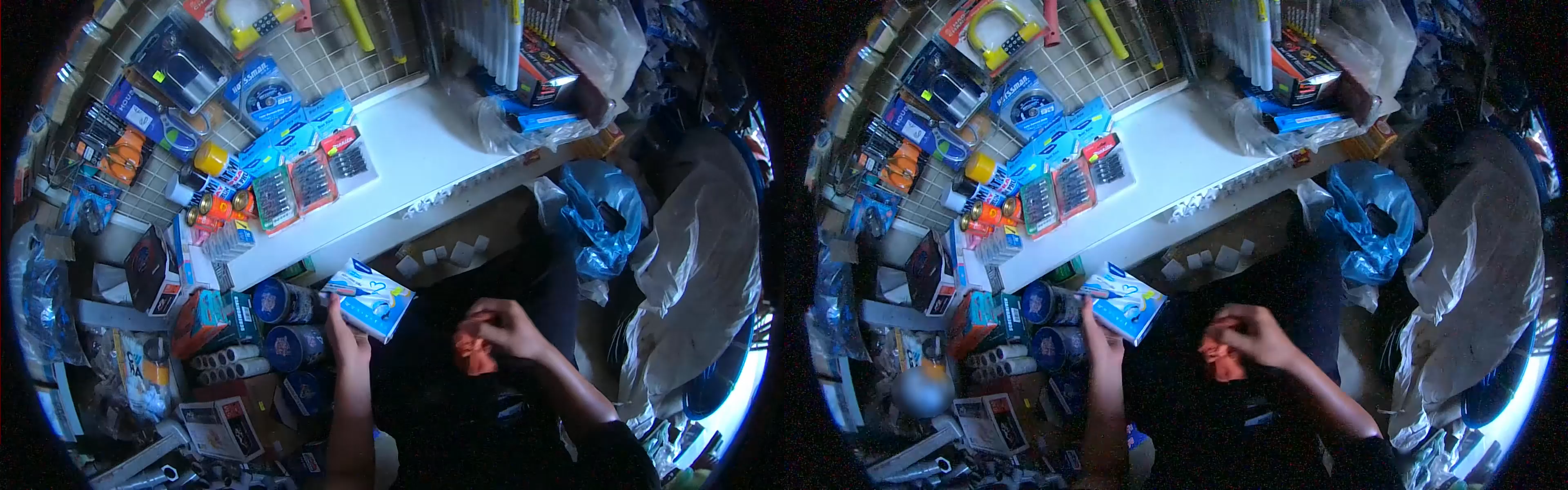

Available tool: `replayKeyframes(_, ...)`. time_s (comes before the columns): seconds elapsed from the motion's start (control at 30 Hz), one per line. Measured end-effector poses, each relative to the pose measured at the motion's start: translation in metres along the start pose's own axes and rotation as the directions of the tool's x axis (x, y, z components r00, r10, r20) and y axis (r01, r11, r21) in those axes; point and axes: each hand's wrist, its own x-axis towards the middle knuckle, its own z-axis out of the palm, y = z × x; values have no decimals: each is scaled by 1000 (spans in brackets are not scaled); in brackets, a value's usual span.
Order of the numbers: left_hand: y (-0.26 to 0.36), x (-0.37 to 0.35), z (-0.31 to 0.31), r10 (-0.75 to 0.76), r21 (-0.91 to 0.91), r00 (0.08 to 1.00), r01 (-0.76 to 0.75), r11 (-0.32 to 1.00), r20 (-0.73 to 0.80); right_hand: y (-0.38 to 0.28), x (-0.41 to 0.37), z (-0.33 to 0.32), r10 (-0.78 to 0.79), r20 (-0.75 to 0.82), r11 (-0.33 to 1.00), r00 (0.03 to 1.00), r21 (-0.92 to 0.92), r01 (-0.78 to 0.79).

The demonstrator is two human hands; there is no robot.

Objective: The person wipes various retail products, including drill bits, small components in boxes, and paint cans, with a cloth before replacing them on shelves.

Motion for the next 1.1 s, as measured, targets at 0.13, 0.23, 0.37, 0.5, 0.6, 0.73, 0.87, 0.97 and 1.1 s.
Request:
replayKeyframes(0.13, -34, 81, -37, -43, 137, 998, 38, 990, 35, 43, -15, -38, -26, -391, 980, 920, -190, -53)
replayKeyframes(0.23, -46, 139, -10, -73, 298, 997, 79, 951, -31, 36, -19, -44, -108, -526, 898, 844, -416, -144)
replayKeyframes(0.37, -91, 223, 5, -126, 179, 986, 145, 973, -112, 53, -17, -44, -122, -549, 894, 827, -423, -149)
replayKeyframes(0.5, -127, 284, 6, -300, -10, 941, 303, 953, -158, 49, -14, -46, -144, -522, 887, 841, -444, -124)
replayKeyframes(0.6, -140, 296, -6, -278, -44, 960, 277, 960, -19, 54, -14, -49, -113, -534, 868, 838, -464, -179)
replayKeyframes(0.73, -139, 281, -15, -272, 210, 955, 293, 933, -121, 54, -11, -46, -122, -543, 877, 831, -451, -166)
replayKeyframes(0.87, -96, 198, 18, -187, 482, 982, 163, 861, 2, 45, -10, -43, -59, -553, 891, 831, -405, -206)
replayKeyframes(0.97, -40, 131, 50, -271, 713, 876, -110, 692, 399, 53, -8, -45, -75, -538, 915, 840, -372, -157)
replayKeyframes(1.1, 29, 86, 104, -113, 628, 757, -438, 643, 644, 59, -8, -44, -46, -506, 963, 861, -253, -97)
